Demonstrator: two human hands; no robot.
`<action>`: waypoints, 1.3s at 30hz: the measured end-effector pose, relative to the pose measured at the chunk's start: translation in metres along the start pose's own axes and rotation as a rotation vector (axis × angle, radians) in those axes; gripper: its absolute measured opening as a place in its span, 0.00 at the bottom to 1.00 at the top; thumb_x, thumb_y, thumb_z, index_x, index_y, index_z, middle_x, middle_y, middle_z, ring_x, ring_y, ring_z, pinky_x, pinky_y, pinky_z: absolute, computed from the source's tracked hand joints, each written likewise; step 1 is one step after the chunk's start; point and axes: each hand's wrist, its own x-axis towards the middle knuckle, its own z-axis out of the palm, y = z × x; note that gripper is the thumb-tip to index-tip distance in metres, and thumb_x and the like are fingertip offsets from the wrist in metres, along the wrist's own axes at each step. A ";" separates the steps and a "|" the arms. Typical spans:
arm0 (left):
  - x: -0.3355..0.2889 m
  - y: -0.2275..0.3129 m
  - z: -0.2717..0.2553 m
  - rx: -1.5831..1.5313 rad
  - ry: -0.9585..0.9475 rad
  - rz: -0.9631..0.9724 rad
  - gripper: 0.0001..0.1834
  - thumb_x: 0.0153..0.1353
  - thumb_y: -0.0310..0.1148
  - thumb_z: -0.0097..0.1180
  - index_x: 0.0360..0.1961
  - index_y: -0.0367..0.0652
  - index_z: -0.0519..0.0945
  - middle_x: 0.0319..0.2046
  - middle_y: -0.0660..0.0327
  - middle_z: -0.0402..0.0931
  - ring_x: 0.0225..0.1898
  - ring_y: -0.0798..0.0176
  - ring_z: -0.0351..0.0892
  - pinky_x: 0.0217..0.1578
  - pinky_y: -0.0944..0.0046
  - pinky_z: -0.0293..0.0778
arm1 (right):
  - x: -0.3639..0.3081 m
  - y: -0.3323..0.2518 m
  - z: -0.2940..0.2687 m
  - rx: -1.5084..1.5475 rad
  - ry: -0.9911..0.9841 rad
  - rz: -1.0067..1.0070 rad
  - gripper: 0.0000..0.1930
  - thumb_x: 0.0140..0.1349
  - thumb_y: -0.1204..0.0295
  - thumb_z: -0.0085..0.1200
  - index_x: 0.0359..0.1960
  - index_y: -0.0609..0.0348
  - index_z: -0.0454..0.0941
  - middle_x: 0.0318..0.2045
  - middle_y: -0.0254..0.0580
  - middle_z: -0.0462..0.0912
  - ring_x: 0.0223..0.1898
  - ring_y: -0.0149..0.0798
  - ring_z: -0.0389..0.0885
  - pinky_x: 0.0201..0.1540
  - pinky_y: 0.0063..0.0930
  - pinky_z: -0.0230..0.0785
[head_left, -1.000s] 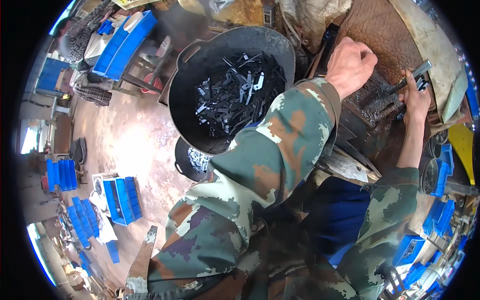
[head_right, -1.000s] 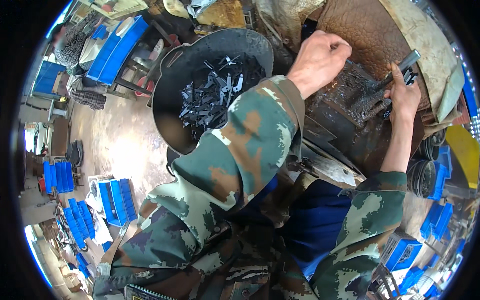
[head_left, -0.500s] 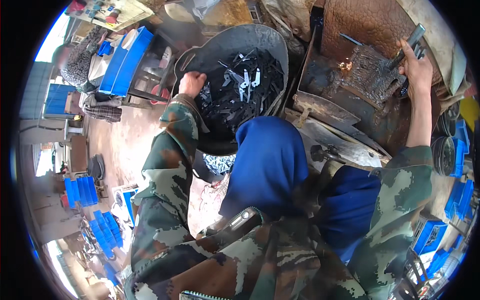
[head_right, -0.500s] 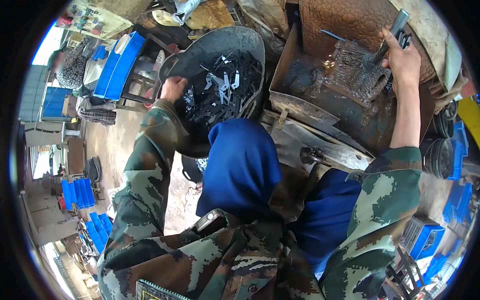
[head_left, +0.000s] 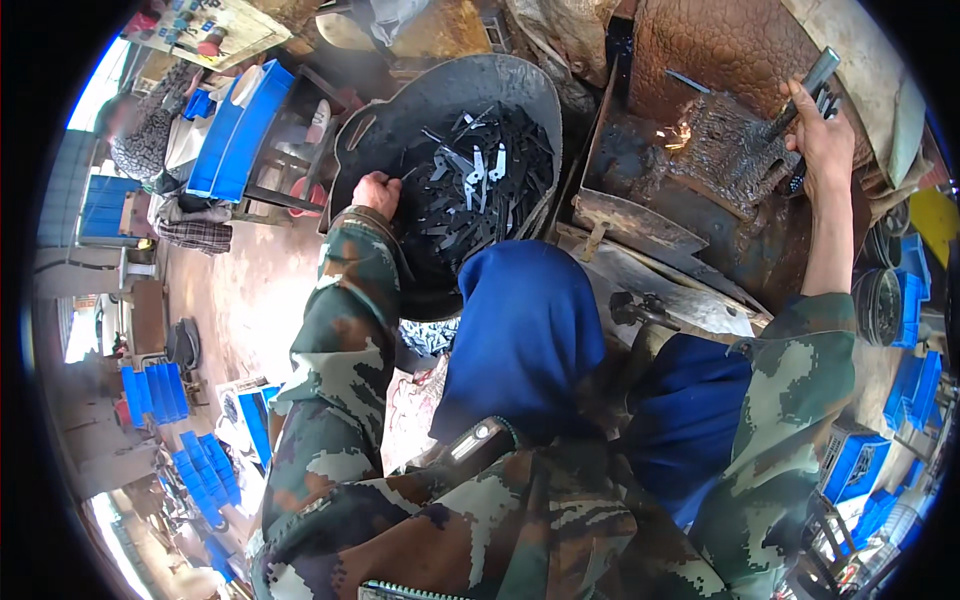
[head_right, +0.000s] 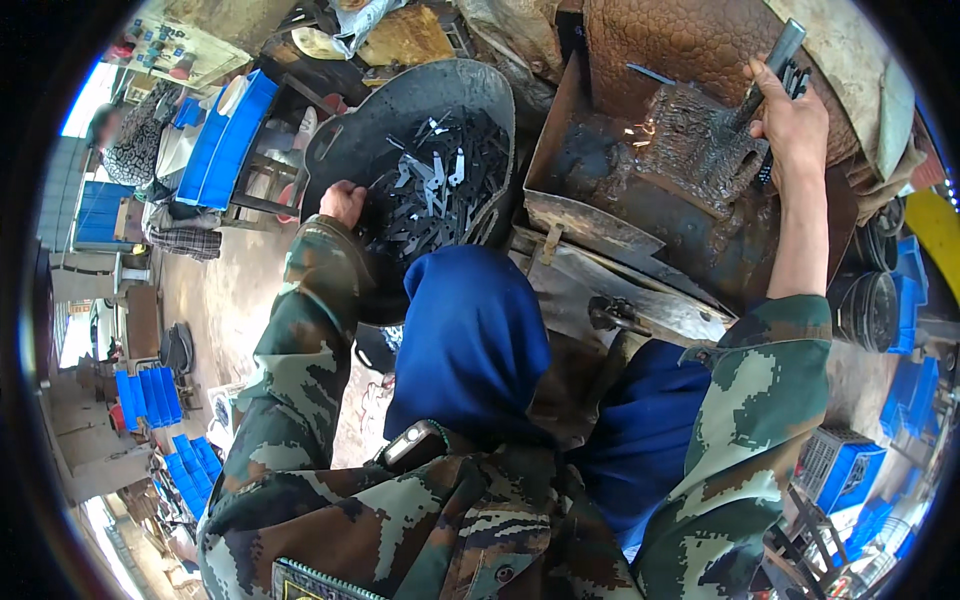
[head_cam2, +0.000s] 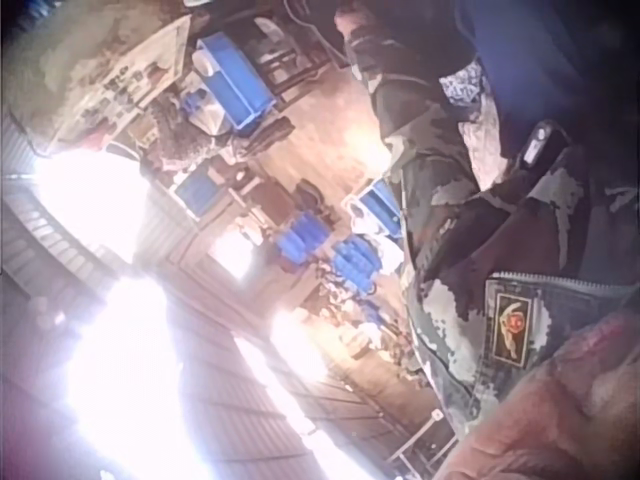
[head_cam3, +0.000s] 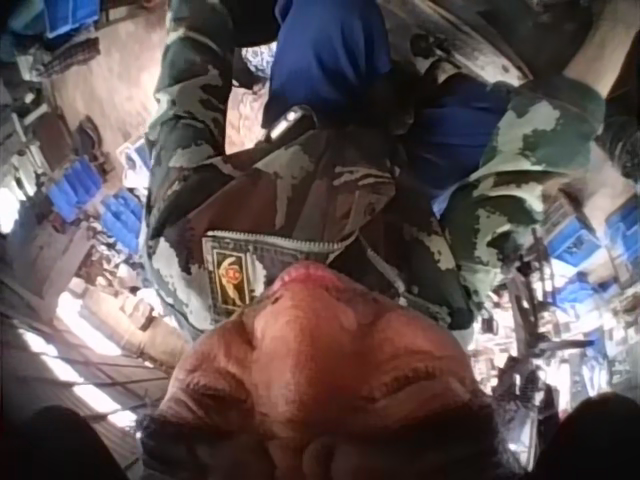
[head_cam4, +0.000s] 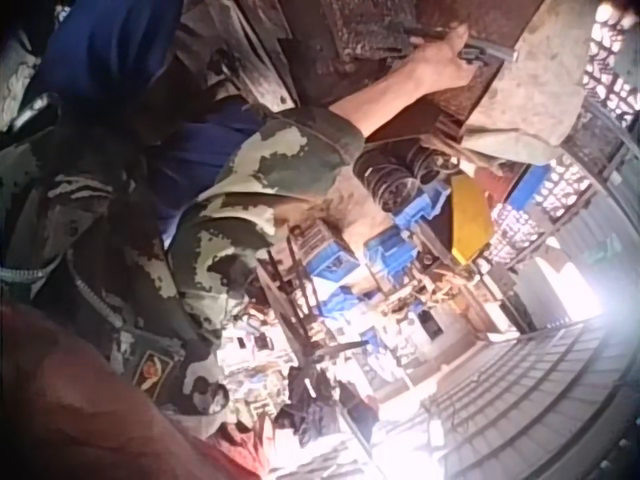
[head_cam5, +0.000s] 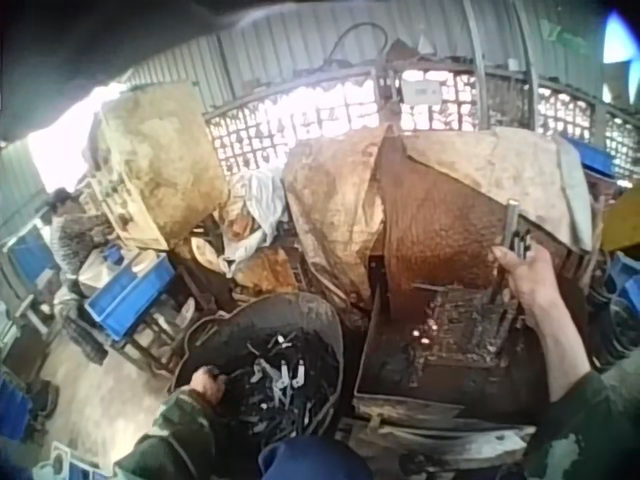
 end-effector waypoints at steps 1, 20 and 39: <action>0.000 0.000 -0.007 -0.081 -0.001 -0.021 0.16 0.56 0.40 0.61 0.40 0.40 0.84 0.36 0.48 0.84 0.37 0.48 0.85 0.44 0.55 0.79 | 0.000 -0.001 0.001 0.003 -0.003 -0.003 0.19 0.64 0.61 0.61 0.51 0.62 0.81 0.37 0.30 0.86 0.18 0.21 0.66 0.22 0.19 0.66; 0.020 0.099 0.006 -0.780 -0.348 -0.388 0.14 0.56 0.40 0.66 0.31 0.40 0.81 0.21 0.69 0.66 0.14 0.74 0.56 0.13 0.70 0.50 | -0.004 -0.005 0.006 0.048 0.068 0.013 0.16 0.64 0.60 0.62 0.42 0.60 0.84 0.14 0.22 0.64 0.14 0.20 0.57 0.19 0.21 0.58; -0.018 0.104 -0.039 -1.439 -0.284 -0.115 0.06 0.61 0.29 0.61 0.37 0.42 0.79 0.33 0.61 0.81 0.19 0.78 0.65 0.14 0.77 0.59 | 0.000 0.001 0.002 0.046 0.000 0.019 0.17 0.65 0.63 0.60 0.49 0.61 0.80 0.35 0.32 0.86 0.15 0.20 0.63 0.19 0.20 0.62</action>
